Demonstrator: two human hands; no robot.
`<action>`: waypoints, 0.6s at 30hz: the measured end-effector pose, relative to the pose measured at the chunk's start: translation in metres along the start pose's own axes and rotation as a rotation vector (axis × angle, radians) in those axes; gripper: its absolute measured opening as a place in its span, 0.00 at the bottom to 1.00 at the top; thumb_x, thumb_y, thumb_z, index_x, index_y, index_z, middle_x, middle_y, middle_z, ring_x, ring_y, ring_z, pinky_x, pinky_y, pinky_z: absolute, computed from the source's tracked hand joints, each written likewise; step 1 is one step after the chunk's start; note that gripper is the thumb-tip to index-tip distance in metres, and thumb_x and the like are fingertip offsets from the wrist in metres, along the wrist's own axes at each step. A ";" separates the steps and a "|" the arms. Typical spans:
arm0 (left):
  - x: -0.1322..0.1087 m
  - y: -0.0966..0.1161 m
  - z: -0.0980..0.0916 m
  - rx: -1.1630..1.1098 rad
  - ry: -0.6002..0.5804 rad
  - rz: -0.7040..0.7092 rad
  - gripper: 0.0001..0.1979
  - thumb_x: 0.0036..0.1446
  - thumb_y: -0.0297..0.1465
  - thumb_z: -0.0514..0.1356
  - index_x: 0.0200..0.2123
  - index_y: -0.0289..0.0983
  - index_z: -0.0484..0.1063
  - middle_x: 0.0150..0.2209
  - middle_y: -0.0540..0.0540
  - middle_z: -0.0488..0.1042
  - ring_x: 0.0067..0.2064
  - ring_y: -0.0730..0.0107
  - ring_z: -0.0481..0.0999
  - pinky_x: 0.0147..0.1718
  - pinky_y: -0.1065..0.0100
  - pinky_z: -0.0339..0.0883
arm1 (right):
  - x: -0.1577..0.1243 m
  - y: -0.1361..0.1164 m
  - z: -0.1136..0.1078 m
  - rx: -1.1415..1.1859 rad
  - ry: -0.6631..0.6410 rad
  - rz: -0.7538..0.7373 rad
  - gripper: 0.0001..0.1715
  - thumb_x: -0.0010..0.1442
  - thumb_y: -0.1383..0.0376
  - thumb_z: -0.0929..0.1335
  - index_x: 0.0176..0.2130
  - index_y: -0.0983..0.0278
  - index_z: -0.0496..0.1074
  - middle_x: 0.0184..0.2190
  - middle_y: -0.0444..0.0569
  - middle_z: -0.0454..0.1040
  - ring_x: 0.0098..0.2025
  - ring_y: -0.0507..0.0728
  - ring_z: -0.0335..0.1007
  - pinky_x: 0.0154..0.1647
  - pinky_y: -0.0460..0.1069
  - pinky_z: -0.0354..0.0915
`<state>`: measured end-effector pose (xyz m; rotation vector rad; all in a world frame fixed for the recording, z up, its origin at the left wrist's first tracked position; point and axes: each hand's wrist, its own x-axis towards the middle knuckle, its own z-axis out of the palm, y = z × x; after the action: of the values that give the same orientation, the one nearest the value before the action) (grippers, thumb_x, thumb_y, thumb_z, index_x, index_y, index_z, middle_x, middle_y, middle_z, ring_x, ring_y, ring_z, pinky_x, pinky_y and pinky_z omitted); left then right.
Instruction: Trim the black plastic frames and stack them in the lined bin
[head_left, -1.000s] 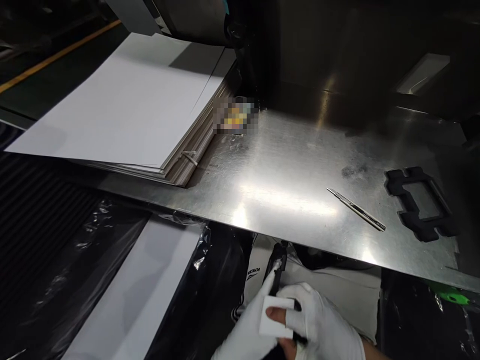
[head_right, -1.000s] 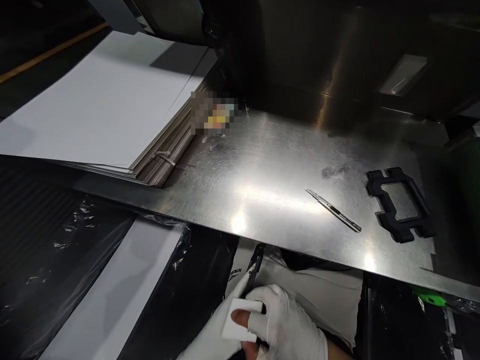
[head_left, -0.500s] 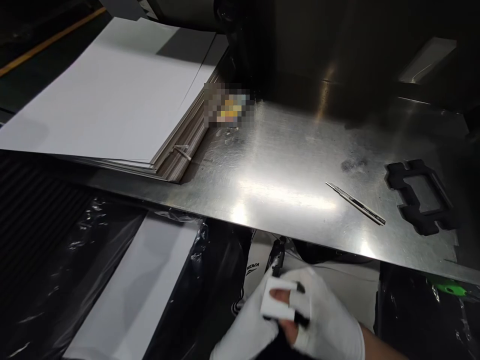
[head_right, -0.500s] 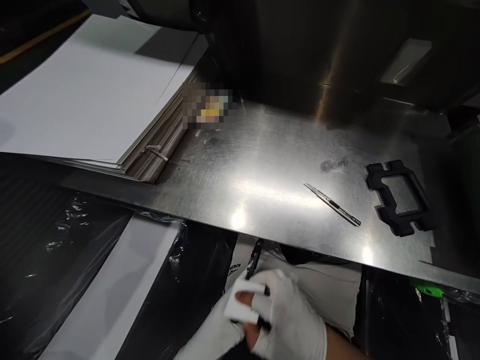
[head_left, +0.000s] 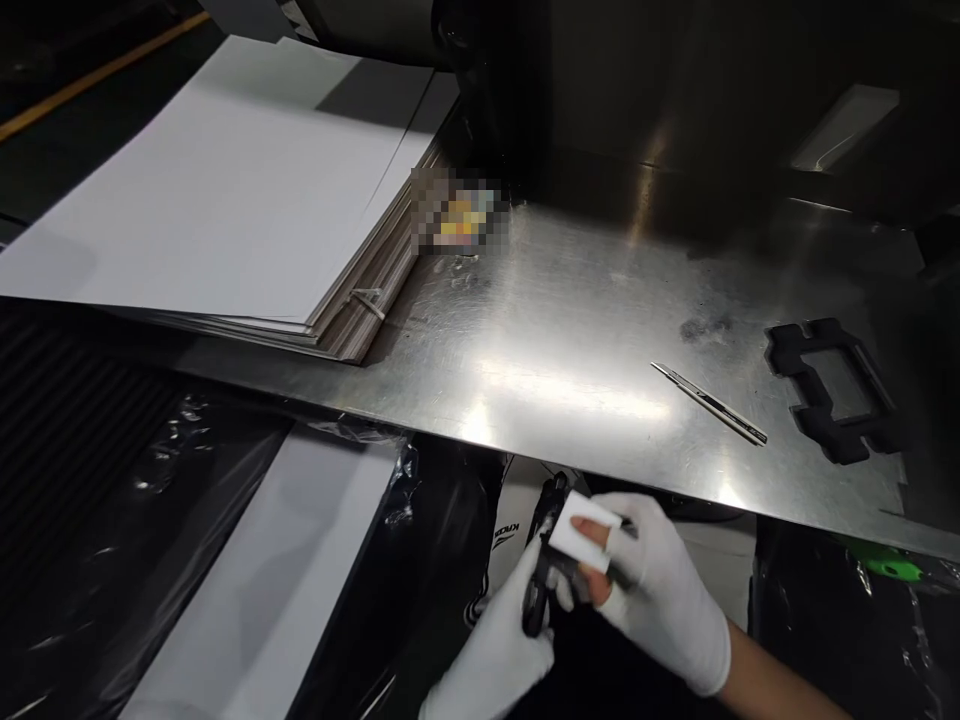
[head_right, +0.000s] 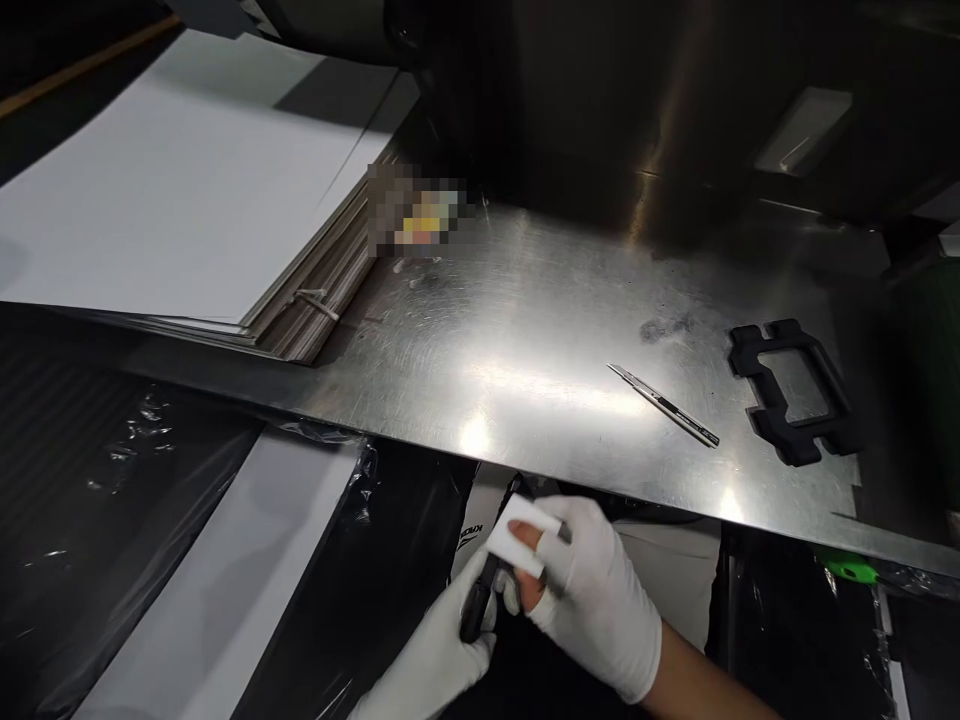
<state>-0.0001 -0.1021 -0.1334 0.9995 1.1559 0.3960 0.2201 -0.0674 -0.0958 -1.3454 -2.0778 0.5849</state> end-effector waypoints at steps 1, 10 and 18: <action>-0.001 0.002 0.001 0.014 -0.013 -0.001 0.45 0.48 0.16 0.60 0.70 0.47 0.63 0.42 0.49 0.73 0.43 0.62 0.74 0.56 0.58 0.71 | 0.003 0.002 -0.002 0.019 0.015 0.042 0.29 0.68 0.70 0.70 0.66 0.60 0.68 0.56 0.58 0.74 0.52 0.63 0.74 0.49 0.59 0.79; -0.017 0.013 -0.006 -0.089 -0.080 0.013 0.35 0.52 0.18 0.61 0.63 0.41 0.71 0.40 0.49 0.74 0.40 0.65 0.73 0.43 0.64 0.70 | 0.001 -0.009 -0.009 0.251 -0.142 0.050 0.27 0.67 0.68 0.71 0.64 0.55 0.72 0.55 0.53 0.75 0.54 0.62 0.76 0.52 0.57 0.79; -0.107 -0.006 -0.175 -0.359 0.436 0.084 0.34 0.62 0.51 0.70 0.63 0.38 0.73 0.31 0.49 0.77 0.38 0.56 0.81 0.42 0.59 0.77 | -0.023 0.009 -0.047 0.161 0.031 0.207 0.19 0.72 0.55 0.71 0.61 0.48 0.77 0.55 0.51 0.77 0.52 0.63 0.80 0.43 0.55 0.82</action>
<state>-0.1999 -0.1043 -0.0867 0.6618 1.3706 0.8875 0.2658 -0.0830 -0.0727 -1.4739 -1.8367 0.7955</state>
